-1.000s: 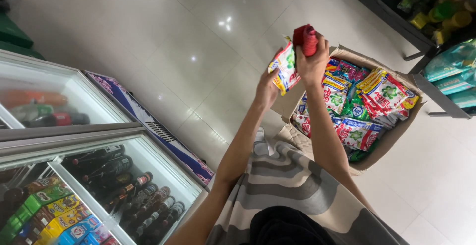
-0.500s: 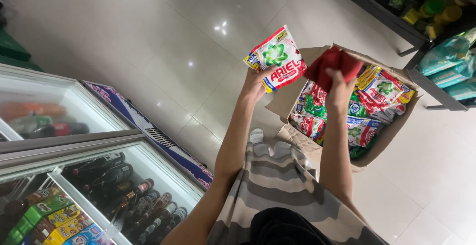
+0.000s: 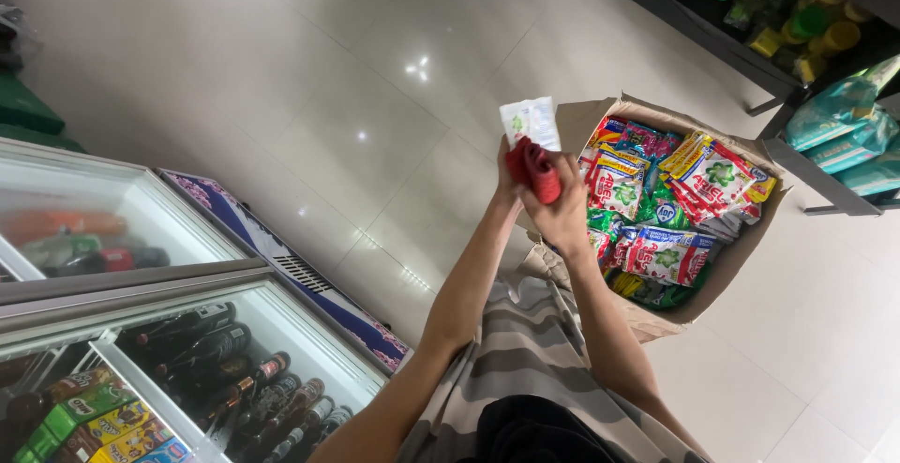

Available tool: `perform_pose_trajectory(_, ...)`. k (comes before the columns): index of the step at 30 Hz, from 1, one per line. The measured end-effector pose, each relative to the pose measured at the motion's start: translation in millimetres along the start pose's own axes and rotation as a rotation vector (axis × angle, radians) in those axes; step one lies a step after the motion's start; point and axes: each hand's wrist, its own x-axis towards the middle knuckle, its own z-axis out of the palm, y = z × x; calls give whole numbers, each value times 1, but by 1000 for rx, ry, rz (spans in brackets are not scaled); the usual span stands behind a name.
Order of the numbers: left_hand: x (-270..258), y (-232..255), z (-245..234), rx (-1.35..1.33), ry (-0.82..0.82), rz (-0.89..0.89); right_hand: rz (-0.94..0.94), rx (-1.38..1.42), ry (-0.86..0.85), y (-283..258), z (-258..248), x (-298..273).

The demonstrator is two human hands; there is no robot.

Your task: The person picks up packets of detergent from a box on the floor and places them onto a shelf one by one.

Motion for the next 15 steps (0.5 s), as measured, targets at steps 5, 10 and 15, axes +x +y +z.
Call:
perform_pose_trajectory(5,-36,-15,26,-147,-332,-75,-258,-283,195,9,-7,41)
perform_pose_trajectory(10,-13,-33,7,-258,-431,-71,-273,-429,301,19,-13,43)
perform_pose_trajectory(15,-43,14,88,-46,-409,98,-141,-86,23,-9,-10,-10)
